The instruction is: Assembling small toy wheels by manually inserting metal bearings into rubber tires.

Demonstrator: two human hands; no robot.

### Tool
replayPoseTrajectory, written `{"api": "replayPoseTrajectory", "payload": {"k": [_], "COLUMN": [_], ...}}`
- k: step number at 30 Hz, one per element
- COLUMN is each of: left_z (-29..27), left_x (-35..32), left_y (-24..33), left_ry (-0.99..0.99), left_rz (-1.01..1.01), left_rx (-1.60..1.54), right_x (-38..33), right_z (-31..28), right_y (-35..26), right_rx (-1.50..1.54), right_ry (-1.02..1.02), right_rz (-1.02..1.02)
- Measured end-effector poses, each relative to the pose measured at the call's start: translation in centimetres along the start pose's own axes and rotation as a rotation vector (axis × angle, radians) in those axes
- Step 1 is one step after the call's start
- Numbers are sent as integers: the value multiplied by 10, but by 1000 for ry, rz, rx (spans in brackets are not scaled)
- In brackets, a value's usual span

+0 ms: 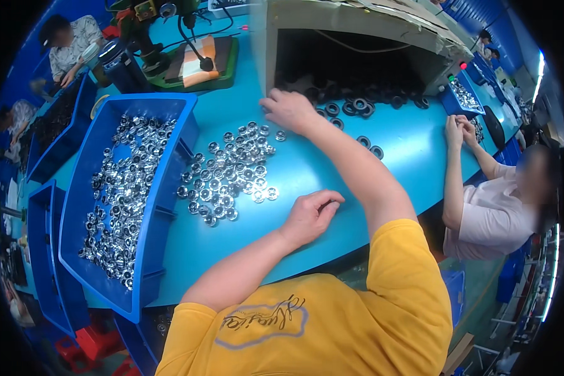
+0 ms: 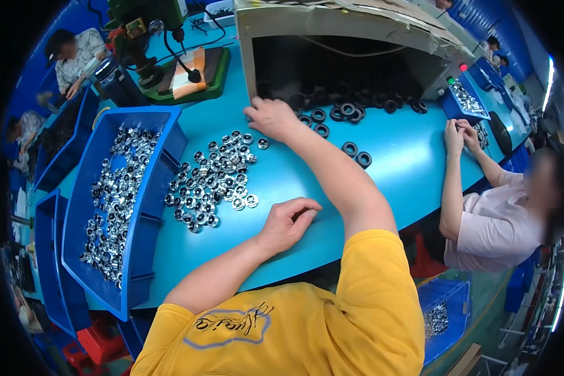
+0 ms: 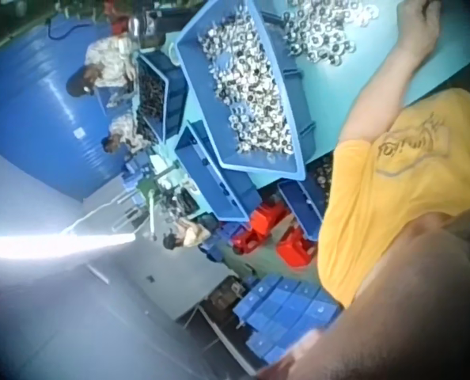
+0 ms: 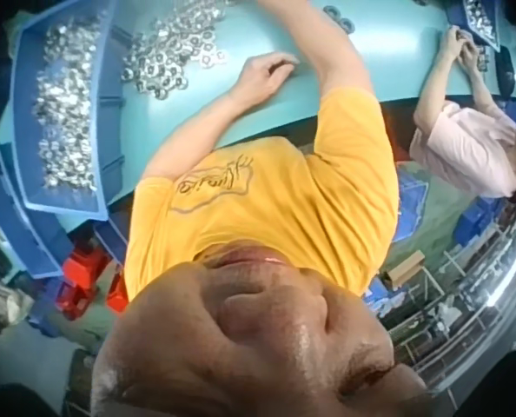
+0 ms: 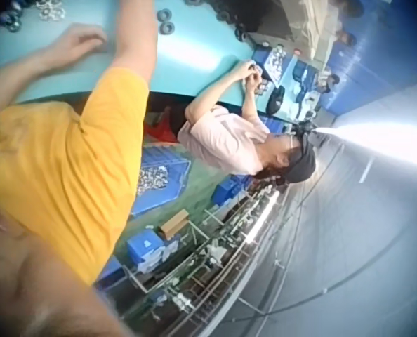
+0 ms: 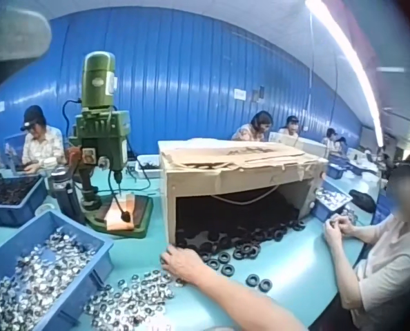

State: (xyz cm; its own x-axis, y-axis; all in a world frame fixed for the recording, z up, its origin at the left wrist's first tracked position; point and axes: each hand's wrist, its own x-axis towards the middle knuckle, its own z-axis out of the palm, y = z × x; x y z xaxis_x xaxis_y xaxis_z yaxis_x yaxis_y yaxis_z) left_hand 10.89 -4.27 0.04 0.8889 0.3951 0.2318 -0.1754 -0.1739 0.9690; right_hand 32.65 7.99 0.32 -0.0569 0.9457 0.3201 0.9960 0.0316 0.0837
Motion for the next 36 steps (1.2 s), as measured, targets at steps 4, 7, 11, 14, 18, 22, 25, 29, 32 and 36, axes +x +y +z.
{"api": "replayPoseTrajectory", "payload": {"k": [4, 7, 11, 14, 18, 22, 25, 29, 32, 36], "left_z": [4, 3, 4, 7, 5, 9, 1, -23, -57, -96], "left_x": [-1, -2, -4, -5, -8, -12, -16, -10, -10, -23], "left_y": [-5, -4, -1, -9, -7, -5, -3, 13, 37, 32], "left_ry": [10, 15, -45, -31, -9, 22, 94, 297, 462, 531], "left_rz": [21, 10, -72, -74, -95, -124, -139, -77, -129, -144], "left_rx": [-21, -14, 0, 1, 33, -9, -42, -125, -230, -423], "right_x": [-50, -103, -195, -218, -196, -171, -144, -110, -91, -75], "right_z": [-42, -82, -111, -102, -62, -43, -60, -94, -113, -110], "right_y": [26, 32, 26, 16, 41, 62, 35, -30, -81, -132], "right_rx": [43, 131, 40, 77, 122, 223, 372, 1078, 1234, 1257], "right_ry": [267, 376, 167, 23, 104, 260, 388, 476, 399, 343], "right_rz": [61, 294, 651, 694, 657, 669, 679, 565, 423, 267]}}
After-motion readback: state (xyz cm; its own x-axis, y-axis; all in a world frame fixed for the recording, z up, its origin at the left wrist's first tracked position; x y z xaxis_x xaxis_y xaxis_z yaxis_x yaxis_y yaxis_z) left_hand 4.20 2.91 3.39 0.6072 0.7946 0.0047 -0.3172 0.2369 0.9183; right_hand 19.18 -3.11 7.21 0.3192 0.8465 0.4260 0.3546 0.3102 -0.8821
